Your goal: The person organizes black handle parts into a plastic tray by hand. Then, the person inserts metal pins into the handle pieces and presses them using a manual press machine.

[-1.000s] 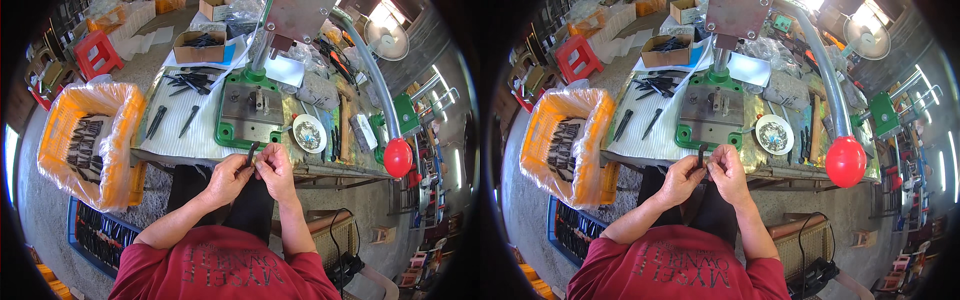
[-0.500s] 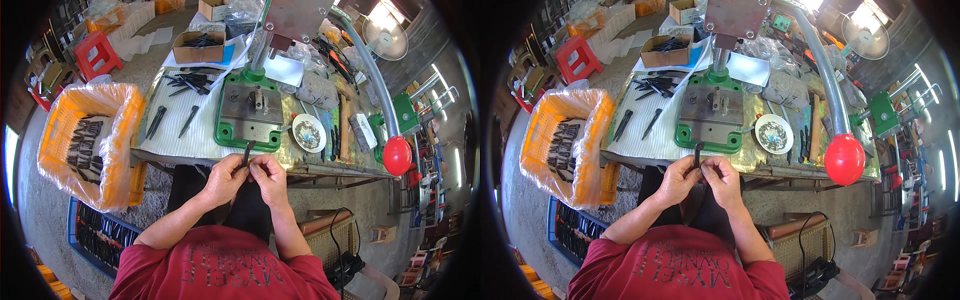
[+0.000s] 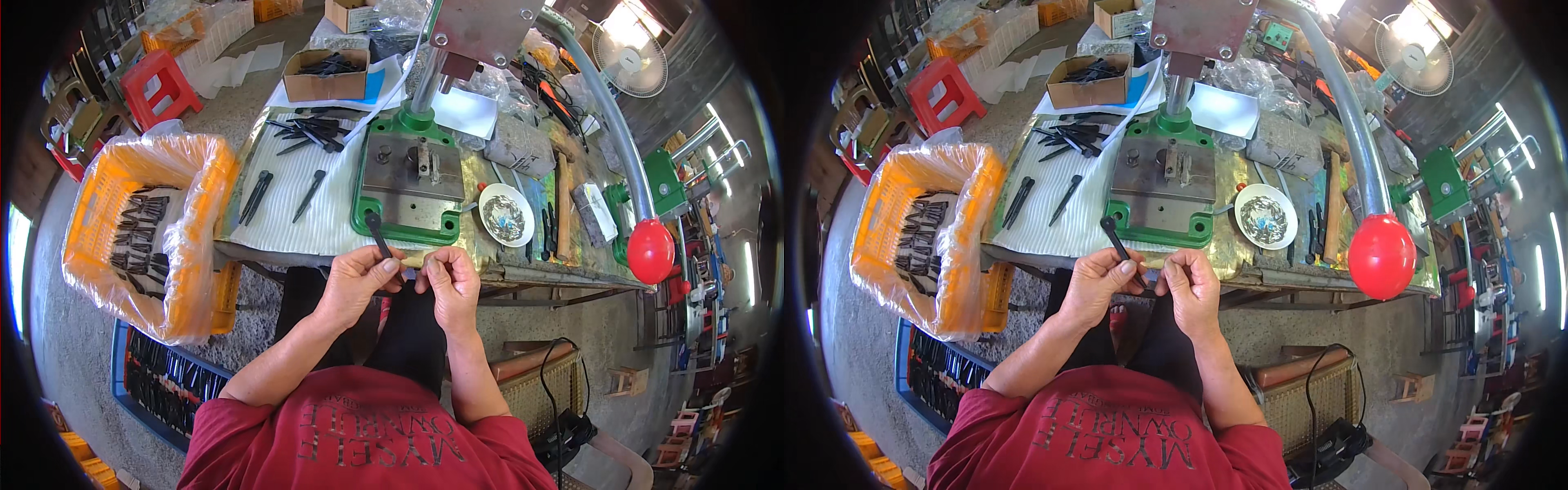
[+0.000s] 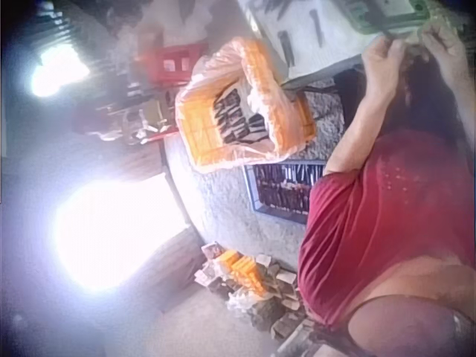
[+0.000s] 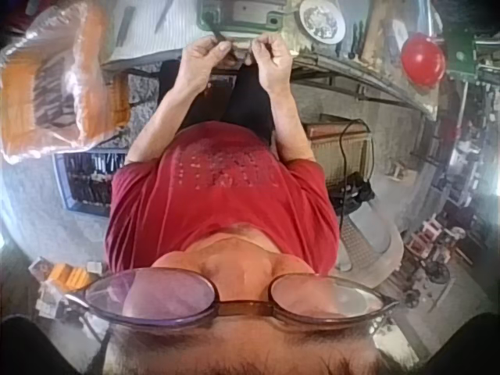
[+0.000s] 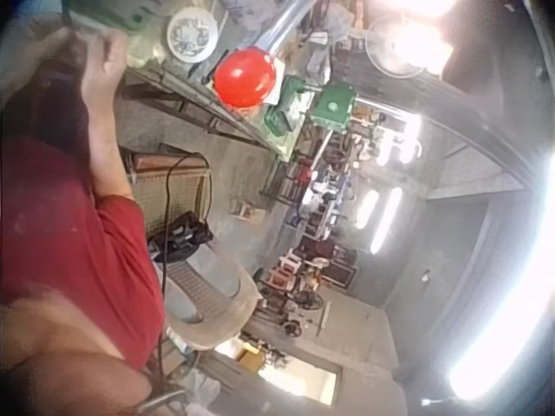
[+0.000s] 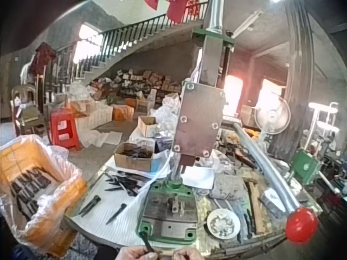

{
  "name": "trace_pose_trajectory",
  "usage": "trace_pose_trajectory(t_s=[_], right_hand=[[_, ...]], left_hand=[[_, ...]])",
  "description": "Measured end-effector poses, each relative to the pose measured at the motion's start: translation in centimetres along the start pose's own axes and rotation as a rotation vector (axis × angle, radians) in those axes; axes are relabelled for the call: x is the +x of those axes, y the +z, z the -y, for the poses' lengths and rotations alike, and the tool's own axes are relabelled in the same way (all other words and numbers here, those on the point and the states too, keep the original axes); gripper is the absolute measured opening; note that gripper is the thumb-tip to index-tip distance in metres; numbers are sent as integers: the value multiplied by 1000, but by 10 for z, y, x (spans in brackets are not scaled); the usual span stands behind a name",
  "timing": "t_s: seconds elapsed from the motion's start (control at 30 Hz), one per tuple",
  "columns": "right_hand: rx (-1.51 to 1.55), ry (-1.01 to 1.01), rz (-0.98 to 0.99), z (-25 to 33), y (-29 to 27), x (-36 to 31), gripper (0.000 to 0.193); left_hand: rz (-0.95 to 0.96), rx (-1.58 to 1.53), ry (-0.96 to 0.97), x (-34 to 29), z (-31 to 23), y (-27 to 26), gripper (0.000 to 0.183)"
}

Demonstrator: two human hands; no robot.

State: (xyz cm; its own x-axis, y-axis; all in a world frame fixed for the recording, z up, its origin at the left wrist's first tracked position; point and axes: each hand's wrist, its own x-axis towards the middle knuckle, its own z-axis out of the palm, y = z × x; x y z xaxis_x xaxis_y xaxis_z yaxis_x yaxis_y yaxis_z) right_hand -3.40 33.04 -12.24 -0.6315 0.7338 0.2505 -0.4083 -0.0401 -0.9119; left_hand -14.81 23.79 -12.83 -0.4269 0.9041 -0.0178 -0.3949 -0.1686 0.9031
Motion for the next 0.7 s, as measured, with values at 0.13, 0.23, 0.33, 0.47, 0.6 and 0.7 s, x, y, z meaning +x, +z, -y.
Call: trace_pose_trajectory(t_s=[0.13, 0.23, 0.33, 0.47, 0.6, 0.7], right_hand=[[-170, 29, 72, -1, -2, -6, 9], [-292, 31, 144, -1, -2, -8, 12], [-311, 55, 174, 4, 6, -10, 15], [-154, 73, 154, 3, 8, -11, 23], [-131, 107, 148, 2, 10, -12, 27], [-88, 102, 139, 1, 11, -11, 26]], left_hand=[[-42, -191, -36, 1, -3, -1, 18], [-43, -308, -32, 1, -6, -1, 16], [-51, -369, -36, 1, -6, -2, 15], [-59, -413, -39, 0, -7, -2, 14], [-57, -412, -47, 0, -6, 0, 15], [-30, -396, -61, -1, -7, 0, 16]])
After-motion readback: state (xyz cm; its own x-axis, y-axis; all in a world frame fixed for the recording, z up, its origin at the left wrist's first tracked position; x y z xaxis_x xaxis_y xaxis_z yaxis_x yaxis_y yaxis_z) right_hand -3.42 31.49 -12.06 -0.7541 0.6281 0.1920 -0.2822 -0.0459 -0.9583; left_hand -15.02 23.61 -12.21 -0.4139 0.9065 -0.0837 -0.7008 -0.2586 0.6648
